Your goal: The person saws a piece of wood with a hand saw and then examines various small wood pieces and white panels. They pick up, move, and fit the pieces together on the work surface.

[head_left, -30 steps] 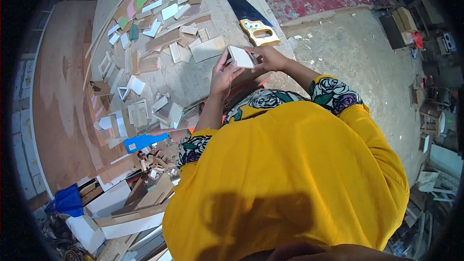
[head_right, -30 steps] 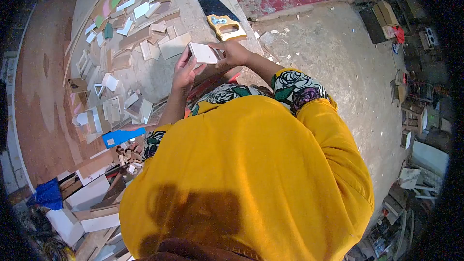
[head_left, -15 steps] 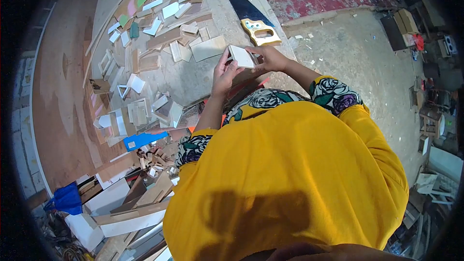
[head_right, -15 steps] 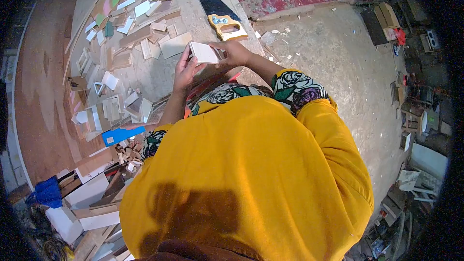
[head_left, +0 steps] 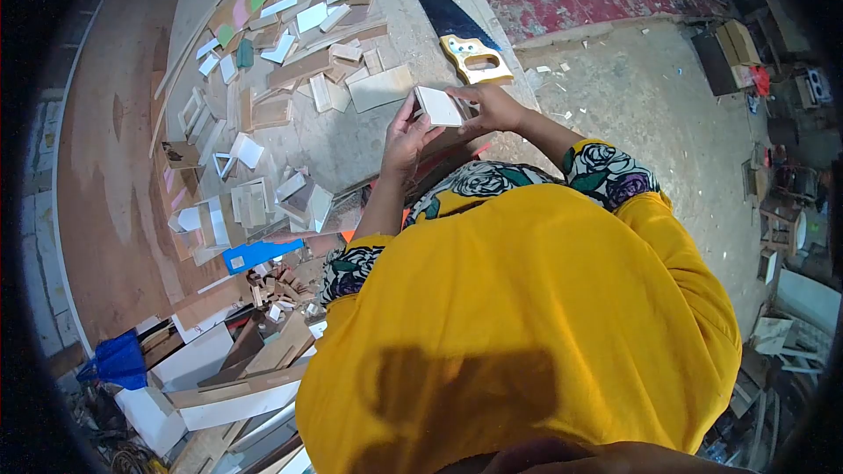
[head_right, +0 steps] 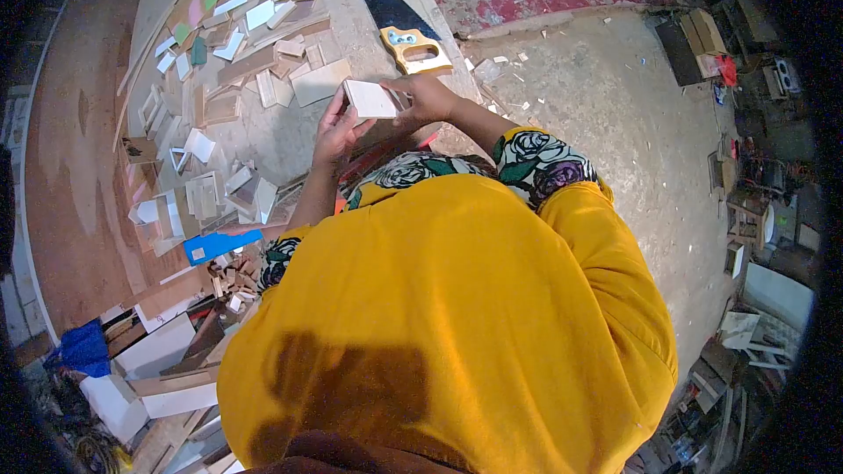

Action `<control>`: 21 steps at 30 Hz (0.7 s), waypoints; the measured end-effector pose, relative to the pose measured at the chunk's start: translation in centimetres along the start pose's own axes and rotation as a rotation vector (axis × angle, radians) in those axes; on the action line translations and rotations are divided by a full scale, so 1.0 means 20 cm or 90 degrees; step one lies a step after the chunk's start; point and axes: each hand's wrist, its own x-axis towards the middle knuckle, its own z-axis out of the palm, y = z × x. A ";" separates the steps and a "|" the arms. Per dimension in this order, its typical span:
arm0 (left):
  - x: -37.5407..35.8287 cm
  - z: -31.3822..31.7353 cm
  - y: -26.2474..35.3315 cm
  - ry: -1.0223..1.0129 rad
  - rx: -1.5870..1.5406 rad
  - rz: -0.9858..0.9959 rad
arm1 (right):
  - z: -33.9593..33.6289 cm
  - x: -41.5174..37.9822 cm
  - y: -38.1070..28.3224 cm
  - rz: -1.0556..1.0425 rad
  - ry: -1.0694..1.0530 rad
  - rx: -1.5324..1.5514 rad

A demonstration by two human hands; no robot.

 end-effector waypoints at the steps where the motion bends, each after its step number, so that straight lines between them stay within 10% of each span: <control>1: 0.00 0.00 0.00 -0.005 -0.007 -0.004 | 0.00 0.00 -0.01 0.004 -0.003 0.006; 21: 0.04 0.00 -0.01 0.007 -0.032 -0.019 | -0.05 0.02 -0.04 0.031 -0.050 -0.006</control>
